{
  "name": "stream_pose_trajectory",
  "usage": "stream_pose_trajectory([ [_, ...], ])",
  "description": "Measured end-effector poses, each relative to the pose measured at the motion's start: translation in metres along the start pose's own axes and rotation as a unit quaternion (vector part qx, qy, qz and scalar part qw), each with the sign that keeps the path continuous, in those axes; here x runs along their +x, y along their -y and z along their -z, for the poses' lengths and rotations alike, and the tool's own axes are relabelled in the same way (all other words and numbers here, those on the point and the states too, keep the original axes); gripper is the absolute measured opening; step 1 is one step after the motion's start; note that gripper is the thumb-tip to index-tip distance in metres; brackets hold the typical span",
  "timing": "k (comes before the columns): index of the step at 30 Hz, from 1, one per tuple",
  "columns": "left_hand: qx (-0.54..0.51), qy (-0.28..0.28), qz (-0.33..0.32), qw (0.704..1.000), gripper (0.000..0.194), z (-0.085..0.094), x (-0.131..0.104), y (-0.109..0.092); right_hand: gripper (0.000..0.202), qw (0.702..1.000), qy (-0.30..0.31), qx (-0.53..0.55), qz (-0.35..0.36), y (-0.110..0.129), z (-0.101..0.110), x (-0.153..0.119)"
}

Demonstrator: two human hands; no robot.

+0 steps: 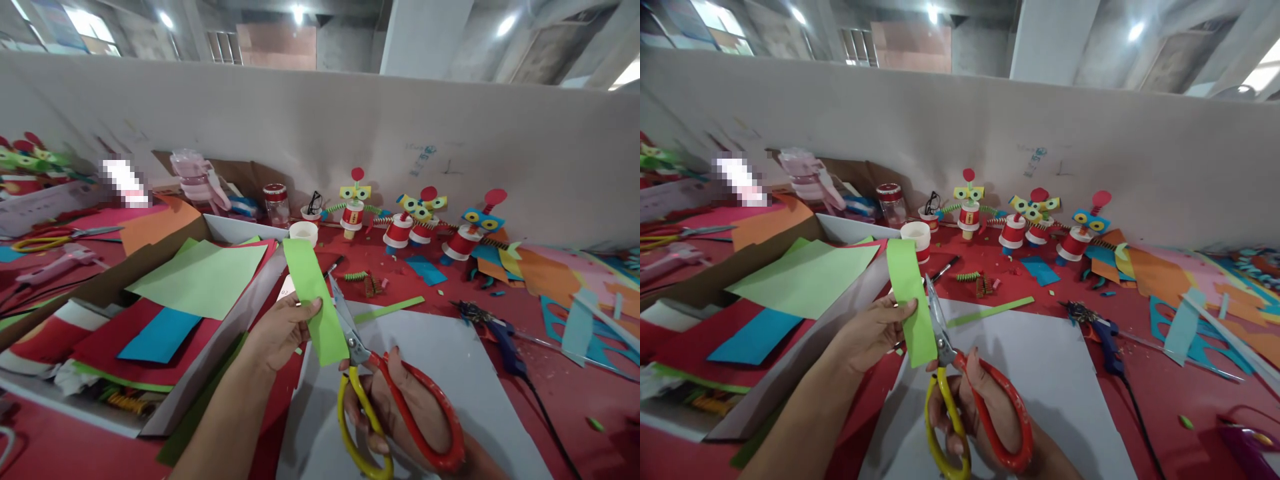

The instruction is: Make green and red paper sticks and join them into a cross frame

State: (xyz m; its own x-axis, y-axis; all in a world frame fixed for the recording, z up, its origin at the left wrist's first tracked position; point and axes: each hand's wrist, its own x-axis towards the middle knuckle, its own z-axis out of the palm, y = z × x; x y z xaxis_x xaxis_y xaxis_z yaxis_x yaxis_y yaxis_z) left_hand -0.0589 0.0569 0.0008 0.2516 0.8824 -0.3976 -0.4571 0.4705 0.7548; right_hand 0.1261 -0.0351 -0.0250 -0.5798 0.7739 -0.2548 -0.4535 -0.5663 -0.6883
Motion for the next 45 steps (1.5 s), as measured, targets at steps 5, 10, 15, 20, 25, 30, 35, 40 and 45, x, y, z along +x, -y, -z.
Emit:
stream_pose_trajectory([
  [5,-0.005,0.002,0.016,1.0,0.025,0.001,-0.001,-0.003,0.079,1.0,0.016,-0.015,0.002,0.002,0.004,-0.001],
  [10,-0.011,0.001,0.001,1.0,0.022,0.002,-0.001,-0.003,0.078,0.998,0.019,-0.048,0.032,0.003,0.008,0.0],
  [15,-0.01,0.025,-0.01,1.0,0.022,0.003,0.001,0.0,0.072,0.997,0.009,-0.053,0.048,0.001,0.005,0.001],
  [20,-0.063,0.004,-0.067,0.996,0.025,0.002,0.004,-0.002,0.075,0.997,0.001,-0.061,0.036,-0.002,0.001,0.002],
  [25,-0.096,-0.044,-0.084,0.991,0.015,-0.003,0.006,-0.002,0.08,0.997,0.0,-0.069,0.031,-0.002,0.0,0.002],
  [30,-0.081,-0.043,-0.06,0.994,0.015,-0.009,0.005,0.005,0.08,0.998,-0.002,-0.044,0.049,-0.003,0.001,0.003],
  [35,-0.076,-0.037,-0.082,0.993,0.023,-0.009,0.005,0.009,0.081,0.998,0.002,-0.026,0.053,-0.003,0.002,0.004],
  [40,-0.069,-0.029,-0.1,0.992,0.032,-0.006,0.007,0.011,0.082,0.998,0.002,-0.016,0.057,-0.005,0.004,0.005],
  [45,-0.05,-0.044,-0.097,0.993,0.03,-0.003,0.007,0.007,0.079,0.998,-0.002,-0.018,0.065,-0.004,0.004,0.004],
])
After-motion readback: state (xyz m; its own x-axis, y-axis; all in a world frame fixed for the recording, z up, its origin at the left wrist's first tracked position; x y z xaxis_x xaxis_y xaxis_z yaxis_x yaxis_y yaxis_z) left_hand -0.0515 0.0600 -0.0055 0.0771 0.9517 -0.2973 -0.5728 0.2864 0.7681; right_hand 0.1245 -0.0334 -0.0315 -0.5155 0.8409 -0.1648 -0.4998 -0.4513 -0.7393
